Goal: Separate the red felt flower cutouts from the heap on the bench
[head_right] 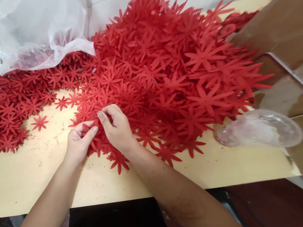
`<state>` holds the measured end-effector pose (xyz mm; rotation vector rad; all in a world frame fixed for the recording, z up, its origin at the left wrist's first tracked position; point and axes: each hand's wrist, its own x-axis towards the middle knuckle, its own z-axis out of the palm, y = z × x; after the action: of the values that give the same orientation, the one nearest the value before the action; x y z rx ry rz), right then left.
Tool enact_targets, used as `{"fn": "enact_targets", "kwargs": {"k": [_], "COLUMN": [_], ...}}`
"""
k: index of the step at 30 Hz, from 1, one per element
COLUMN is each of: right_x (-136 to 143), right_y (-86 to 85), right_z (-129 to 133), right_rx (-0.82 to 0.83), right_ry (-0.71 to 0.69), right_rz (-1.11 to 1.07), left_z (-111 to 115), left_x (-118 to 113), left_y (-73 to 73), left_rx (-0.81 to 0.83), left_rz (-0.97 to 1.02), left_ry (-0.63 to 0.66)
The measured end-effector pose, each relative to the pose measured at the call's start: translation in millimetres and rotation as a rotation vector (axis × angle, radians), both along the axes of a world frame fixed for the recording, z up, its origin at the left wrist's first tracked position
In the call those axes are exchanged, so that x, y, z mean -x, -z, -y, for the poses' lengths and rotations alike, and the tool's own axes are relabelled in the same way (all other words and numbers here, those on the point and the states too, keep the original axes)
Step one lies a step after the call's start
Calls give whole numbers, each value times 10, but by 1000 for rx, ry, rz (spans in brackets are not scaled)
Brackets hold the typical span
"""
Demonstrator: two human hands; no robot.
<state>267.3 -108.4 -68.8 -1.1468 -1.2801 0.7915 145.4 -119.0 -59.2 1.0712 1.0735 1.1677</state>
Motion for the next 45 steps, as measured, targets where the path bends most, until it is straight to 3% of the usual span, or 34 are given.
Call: {"fn": "enact_targets", "kwargs": {"k": [6, 10, 13, 16, 19, 25, 30, 41, 45], "right_x": [14, -112, -273, -386, -376, -127, -4, 19, 21], "right_y": [-105, -134, -54, 56, 73, -122, -63, -26, 1], "right_z": [62, 1, -136, -253, -238, 36, 79, 69, 49], "right_rx": [35, 2, -22, -84, -184, -294, -180, -24, 43], "right_ry": [-36, 155, 318, 378, 337, 148, -116, -221, -295], "right_rz": [43, 113, 72, 30, 103, 310, 279, 72, -29], "left_z": [11, 3, -29, -69, -87, -77, -86, -105, -87], "left_x": [-19, -8, 32, 74, 86, 79, 96, 98, 95], "left_y": [16, 22, 15, 1, -4, 8, 13, 25, 14], "left_rx": [-20, -33, -39, -25, -9, 23, -7, -40, -13], "left_rz": [2, -34, -9, 31, 65, 97, 109, -3, 11], "left_ry": [-59, -62, -112, -173, -189, -152, -59, -153, -110]}}
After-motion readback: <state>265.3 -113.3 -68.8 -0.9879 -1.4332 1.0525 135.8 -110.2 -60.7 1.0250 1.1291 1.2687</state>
